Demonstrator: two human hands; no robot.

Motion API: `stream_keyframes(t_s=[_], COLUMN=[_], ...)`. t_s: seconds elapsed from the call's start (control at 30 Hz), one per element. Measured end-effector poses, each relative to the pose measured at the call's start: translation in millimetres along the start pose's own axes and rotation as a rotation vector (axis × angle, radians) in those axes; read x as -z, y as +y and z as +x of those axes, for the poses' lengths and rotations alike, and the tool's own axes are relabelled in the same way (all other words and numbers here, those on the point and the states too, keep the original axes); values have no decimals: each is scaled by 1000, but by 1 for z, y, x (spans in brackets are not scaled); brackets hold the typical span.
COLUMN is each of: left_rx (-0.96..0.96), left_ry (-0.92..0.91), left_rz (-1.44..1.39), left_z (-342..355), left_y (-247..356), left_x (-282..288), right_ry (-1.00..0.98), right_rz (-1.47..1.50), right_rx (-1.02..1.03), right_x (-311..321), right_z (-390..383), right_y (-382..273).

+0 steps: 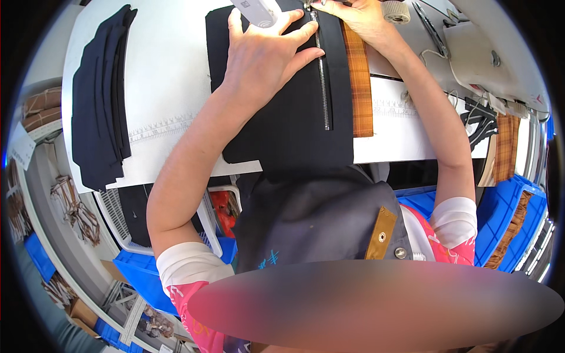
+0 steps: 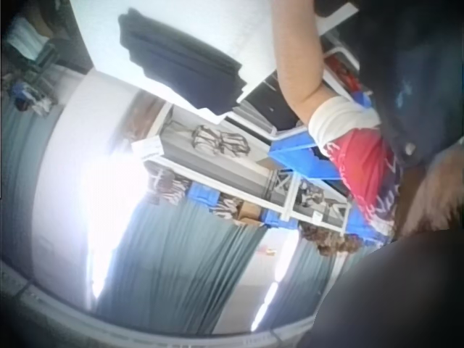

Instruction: The person sews a zipper and lining fabric onto a leather piece using an industrial sewing machine.

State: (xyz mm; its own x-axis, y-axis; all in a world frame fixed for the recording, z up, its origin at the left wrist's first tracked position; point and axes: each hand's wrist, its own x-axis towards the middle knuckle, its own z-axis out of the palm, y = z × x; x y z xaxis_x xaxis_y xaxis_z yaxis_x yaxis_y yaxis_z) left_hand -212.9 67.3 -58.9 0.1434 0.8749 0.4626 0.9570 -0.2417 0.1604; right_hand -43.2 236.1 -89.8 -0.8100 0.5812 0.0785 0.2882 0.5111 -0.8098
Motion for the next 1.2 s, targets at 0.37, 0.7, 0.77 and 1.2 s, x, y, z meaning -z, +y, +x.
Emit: stream_keyframes(t_s=[0.37,0.7,0.77,1.2], left_rx=[24,36,34,46], left_ry=[13,0,3,-4], left_rz=[-13,-35,-26,-21], left_z=[-2,-2,-1,-4], left_y=[1,1,2,0], left_x=[-1,1,2,0], right_ry=[145,324,245,326], right_rz=[2,137,-456,-791], right_rx=[-126,-120,315,439], right_x=[1,-1,-2,48], right_z=[-25,-35,-36,-100], right_y=[-14,-37,-41,-104])
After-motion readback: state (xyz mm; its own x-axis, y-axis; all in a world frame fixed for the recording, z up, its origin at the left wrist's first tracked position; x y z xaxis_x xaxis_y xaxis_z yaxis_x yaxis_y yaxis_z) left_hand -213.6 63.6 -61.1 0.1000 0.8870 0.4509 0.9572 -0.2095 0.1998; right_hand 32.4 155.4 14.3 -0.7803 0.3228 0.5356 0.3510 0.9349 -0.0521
